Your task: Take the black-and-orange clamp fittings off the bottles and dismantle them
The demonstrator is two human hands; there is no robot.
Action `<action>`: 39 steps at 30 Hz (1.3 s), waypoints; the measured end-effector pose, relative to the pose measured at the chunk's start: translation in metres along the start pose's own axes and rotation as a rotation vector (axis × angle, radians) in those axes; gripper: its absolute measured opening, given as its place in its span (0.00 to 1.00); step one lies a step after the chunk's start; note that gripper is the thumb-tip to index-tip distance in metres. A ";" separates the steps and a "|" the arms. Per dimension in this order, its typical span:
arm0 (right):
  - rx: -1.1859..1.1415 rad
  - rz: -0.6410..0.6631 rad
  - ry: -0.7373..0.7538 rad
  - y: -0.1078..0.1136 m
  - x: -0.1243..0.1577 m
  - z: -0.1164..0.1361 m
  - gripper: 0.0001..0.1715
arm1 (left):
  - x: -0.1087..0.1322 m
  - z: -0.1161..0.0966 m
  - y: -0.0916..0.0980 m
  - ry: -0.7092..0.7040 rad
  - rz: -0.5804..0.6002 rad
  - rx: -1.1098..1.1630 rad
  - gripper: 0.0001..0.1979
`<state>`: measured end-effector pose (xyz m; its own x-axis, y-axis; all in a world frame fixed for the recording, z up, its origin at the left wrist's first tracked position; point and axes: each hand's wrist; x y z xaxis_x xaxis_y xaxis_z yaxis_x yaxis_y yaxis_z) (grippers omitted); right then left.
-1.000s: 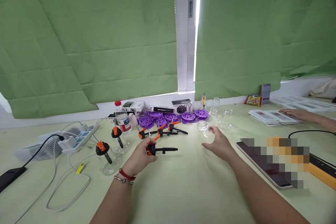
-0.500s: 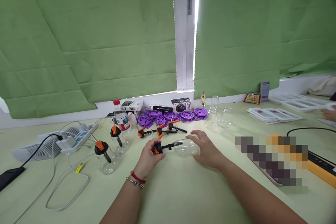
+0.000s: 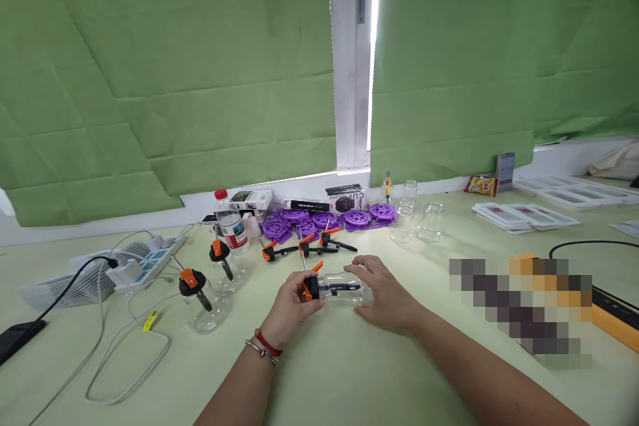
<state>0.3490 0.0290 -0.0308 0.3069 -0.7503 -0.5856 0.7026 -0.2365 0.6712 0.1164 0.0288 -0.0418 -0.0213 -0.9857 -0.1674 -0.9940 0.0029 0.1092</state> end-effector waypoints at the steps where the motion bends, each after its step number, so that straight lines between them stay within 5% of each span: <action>1: 0.008 -0.004 0.011 0.000 0.000 0.000 0.39 | 0.000 0.000 0.000 -0.004 -0.001 0.003 0.26; 9: -0.015 -0.025 0.057 0.001 0.000 -0.001 0.40 | 0.002 -0.001 0.001 0.099 0.055 0.032 0.26; 17: -0.472 -0.072 -0.093 0.003 0.003 -0.015 0.42 | 0.008 -0.016 0.000 0.178 0.152 0.238 0.26; 24: -0.269 -0.185 0.236 -0.007 0.006 0.002 0.40 | 0.013 -0.020 -0.006 0.234 0.040 0.411 0.23; 34: 0.104 -0.315 0.676 -0.007 0.005 0.006 0.33 | 0.014 -0.028 -0.012 0.178 -0.098 0.200 0.19; 39: 0.104 -0.300 0.664 -0.007 0.004 0.003 0.36 | 0.014 -0.028 -0.012 0.156 -0.060 0.201 0.19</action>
Point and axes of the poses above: each hand's wrist, its own x-axis away from the middle knuckle, its own y-axis out of the back of the hand, z = x × y, and after that the axes turned 11 degrees about -z, right-handed
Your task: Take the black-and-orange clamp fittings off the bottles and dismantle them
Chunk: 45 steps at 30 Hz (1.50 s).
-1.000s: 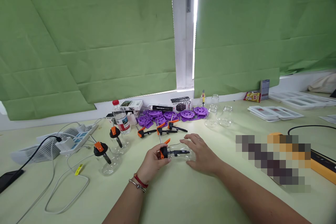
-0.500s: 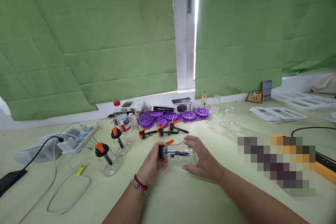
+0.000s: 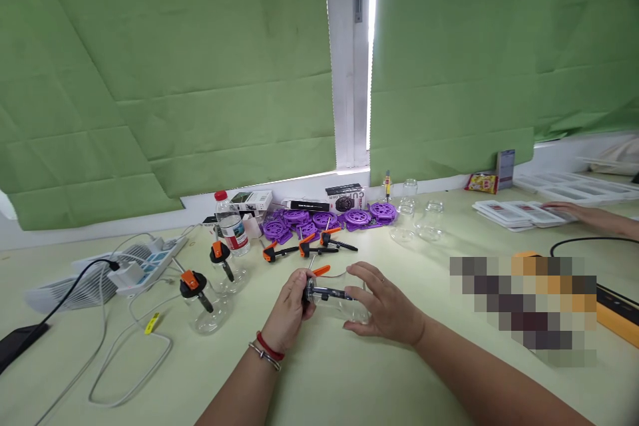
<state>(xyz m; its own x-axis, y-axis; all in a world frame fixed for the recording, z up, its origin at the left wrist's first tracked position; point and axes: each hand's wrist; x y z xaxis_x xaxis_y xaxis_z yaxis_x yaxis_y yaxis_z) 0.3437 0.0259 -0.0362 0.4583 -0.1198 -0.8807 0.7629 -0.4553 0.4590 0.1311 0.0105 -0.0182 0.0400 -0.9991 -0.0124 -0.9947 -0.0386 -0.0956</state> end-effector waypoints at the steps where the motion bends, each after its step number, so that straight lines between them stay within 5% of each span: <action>1: -0.011 0.003 -0.022 -0.001 0.001 -0.001 0.37 | 0.000 0.000 0.000 -0.004 0.006 -0.005 0.19; 10: -0.204 -0.001 -0.292 -0.003 0.008 -0.003 0.42 | 0.006 0.002 -0.007 -0.088 -0.045 -0.082 0.17; 17: -0.485 0.152 -0.788 0.004 0.006 0.001 0.33 | 0.007 0.005 -0.008 -0.187 -0.072 -0.182 0.15; 29: -0.951 0.157 -1.437 -0.008 0.003 -0.007 0.25 | 0.007 0.016 -0.011 -0.216 -0.021 -0.187 0.14; 33: -0.956 0.134 -1.382 -0.004 0.006 -0.012 0.27 | 0.009 0.014 -0.012 -0.075 -0.048 -0.051 0.24; 37: -0.924 0.107 -1.148 -0.004 0.011 -0.015 0.36 | 0.005 0.014 -0.013 0.082 -0.057 0.137 0.20; 45: -0.599 0.175 -0.695 0.000 0.006 -0.001 0.57 | -0.002 0.013 -0.004 0.201 -0.115 -0.078 0.23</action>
Point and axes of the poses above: each hand's wrist, its own x-axis away from the middle knuckle, its own y-axis out of the back of the hand, z = x × y, and after that the axes turned 11 degrees about -z, right-handed
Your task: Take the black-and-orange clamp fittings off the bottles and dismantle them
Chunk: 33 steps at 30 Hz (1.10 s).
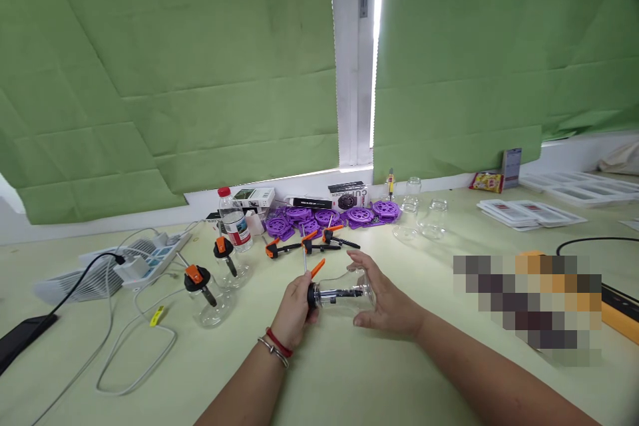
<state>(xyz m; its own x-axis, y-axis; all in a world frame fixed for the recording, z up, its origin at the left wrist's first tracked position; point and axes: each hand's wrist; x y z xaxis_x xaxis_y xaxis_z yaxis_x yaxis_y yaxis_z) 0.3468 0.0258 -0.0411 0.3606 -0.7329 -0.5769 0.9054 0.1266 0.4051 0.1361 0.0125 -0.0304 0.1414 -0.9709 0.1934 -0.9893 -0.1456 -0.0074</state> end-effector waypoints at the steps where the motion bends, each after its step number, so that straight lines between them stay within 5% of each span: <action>1: 0.044 0.019 0.056 0.001 0.000 0.002 0.58 | 0.000 -0.001 0.002 -0.007 -0.011 -0.014 0.23; 5: 0.172 0.124 0.248 0.005 0.000 0.009 0.54 | -0.001 -0.004 0.005 -0.017 -0.037 -0.044 0.24; 8: 0.193 0.145 0.230 0.006 0.002 0.009 0.51 | -0.002 -0.003 0.004 -0.009 -0.059 -0.063 0.24; 13: -0.034 0.120 -0.111 0.003 0.004 0.004 0.46 | -0.002 -0.001 0.000 -0.045 -0.125 -0.076 0.22; 17: -0.433 0.108 -0.558 -0.002 0.000 -0.005 0.34 | 0.000 0.001 -0.005 -0.142 -0.092 -0.115 0.21; 20: -0.631 0.076 -0.776 -0.005 -0.002 -0.012 0.34 | 0.003 0.001 -0.008 -0.190 -0.063 -0.146 0.20; 24: -0.663 -0.004 -0.630 0.002 -0.002 -0.015 0.37 | 0.005 -0.004 -0.008 -0.116 -0.084 -0.092 0.19; 28: -0.564 0.049 -0.369 0.016 -0.003 -0.011 0.48 | 0.001 -0.007 0.000 0.003 -0.126 -0.014 0.19; 33: -0.482 0.048 -0.341 0.021 -0.005 -0.011 0.37 | -0.003 -0.005 0.005 0.014 -0.122 -0.001 0.19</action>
Point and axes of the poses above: each hand's wrist, its own x-axis away from the middle knuckle, its own y-axis out of the back of the hand, z = x × y, and after that the axes turned 11 degrees about -z, right-handed
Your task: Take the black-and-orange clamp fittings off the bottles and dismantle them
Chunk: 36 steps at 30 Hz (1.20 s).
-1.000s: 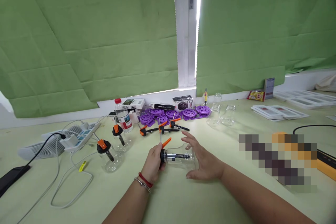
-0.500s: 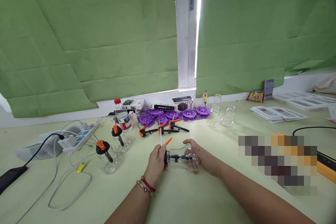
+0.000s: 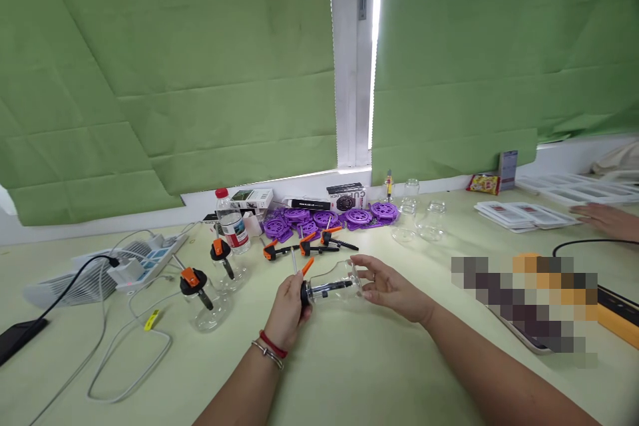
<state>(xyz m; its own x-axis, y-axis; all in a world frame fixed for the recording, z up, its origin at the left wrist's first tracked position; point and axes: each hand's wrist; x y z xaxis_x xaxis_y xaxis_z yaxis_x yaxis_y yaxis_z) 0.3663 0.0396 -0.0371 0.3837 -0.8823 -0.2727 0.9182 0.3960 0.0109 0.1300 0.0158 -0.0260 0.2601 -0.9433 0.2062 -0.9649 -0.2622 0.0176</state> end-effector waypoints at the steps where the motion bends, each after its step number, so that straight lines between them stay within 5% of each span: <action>1: -0.001 -0.014 -0.016 -0.001 -0.001 -0.001 0.36 | 0.000 0.000 -0.001 -0.006 -0.002 -0.005 0.19; 10: 0.117 -0.130 -0.313 -0.009 -0.005 -0.012 0.31 | 0.008 -0.002 -0.008 -0.026 0.007 -0.068 0.19; 14: 0.170 -0.111 -0.156 -0.002 -0.002 -0.009 0.31 | 0.004 -0.002 -0.004 -0.017 0.014 -0.042 0.19; 18: 0.204 0.022 0.072 0.003 0.001 -0.006 0.51 | -0.001 0.001 -0.001 0.005 0.008 -0.014 0.20; 21: 0.253 0.018 0.106 0.001 0.001 -0.008 0.46 | -0.001 0.003 -0.002 0.011 0.024 -0.029 0.20; 32: 0.117 -0.035 -0.323 -0.011 -0.002 -0.015 0.37 | 0.007 -0.003 -0.009 -0.061 -0.004 -0.107 0.17; 36: 0.189 -0.026 -0.308 -0.007 -0.001 -0.014 0.41 | 0.006 -0.003 -0.006 -0.050 0.020 -0.094 0.18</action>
<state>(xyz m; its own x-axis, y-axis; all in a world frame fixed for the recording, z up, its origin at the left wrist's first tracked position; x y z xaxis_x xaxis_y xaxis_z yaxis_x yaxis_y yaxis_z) 0.3584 0.0417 -0.0503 0.3456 -0.9380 0.0275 0.9188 0.3442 0.1931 0.1374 0.0126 -0.0222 0.2399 -0.9577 0.1588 -0.9686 -0.2251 0.1060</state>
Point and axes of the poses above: each hand's wrist, its own x-axis away from the middle knuckle, its own y-axis out of the back of the hand, z = x × y, and after that the axes turned 11 degrees about -z, right-handed
